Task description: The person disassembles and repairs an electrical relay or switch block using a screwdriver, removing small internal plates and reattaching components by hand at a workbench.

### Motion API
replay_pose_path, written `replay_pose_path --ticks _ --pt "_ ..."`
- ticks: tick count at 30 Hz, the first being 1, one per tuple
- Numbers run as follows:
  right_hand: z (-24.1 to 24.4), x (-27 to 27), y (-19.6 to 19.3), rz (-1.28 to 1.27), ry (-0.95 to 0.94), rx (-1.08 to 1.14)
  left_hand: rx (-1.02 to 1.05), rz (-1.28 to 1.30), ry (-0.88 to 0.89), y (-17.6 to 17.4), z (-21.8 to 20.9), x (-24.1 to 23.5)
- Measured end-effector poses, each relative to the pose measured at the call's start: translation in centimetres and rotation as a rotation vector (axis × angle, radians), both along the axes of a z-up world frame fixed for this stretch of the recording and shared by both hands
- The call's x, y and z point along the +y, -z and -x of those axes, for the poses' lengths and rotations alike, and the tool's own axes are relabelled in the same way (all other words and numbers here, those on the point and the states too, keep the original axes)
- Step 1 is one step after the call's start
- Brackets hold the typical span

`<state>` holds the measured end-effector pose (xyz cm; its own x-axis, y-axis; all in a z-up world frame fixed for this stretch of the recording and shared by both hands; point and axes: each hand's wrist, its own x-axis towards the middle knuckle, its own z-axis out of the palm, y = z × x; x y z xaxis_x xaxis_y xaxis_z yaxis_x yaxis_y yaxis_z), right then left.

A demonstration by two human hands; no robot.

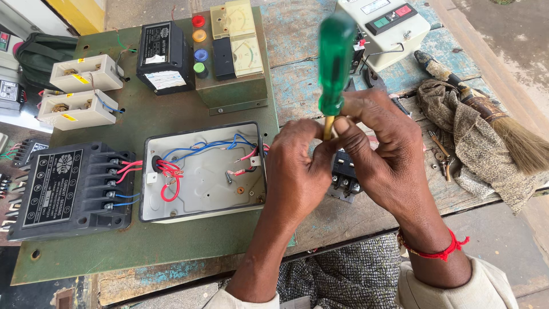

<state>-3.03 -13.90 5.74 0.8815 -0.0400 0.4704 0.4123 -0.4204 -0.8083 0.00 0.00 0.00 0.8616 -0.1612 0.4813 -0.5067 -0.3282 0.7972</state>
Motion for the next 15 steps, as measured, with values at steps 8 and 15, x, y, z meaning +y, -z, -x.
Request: replay_pose_path --ticks 8,15 --pt "0.1 0.6 -0.1 0.143 0.001 -0.133 -0.146 -0.061 -0.112 -0.6 -0.2 0.2" --pt "-0.1 0.4 -0.6 0.198 0.012 -0.114 -0.192 -0.150 -0.080 -1.5 -0.4 0.3"
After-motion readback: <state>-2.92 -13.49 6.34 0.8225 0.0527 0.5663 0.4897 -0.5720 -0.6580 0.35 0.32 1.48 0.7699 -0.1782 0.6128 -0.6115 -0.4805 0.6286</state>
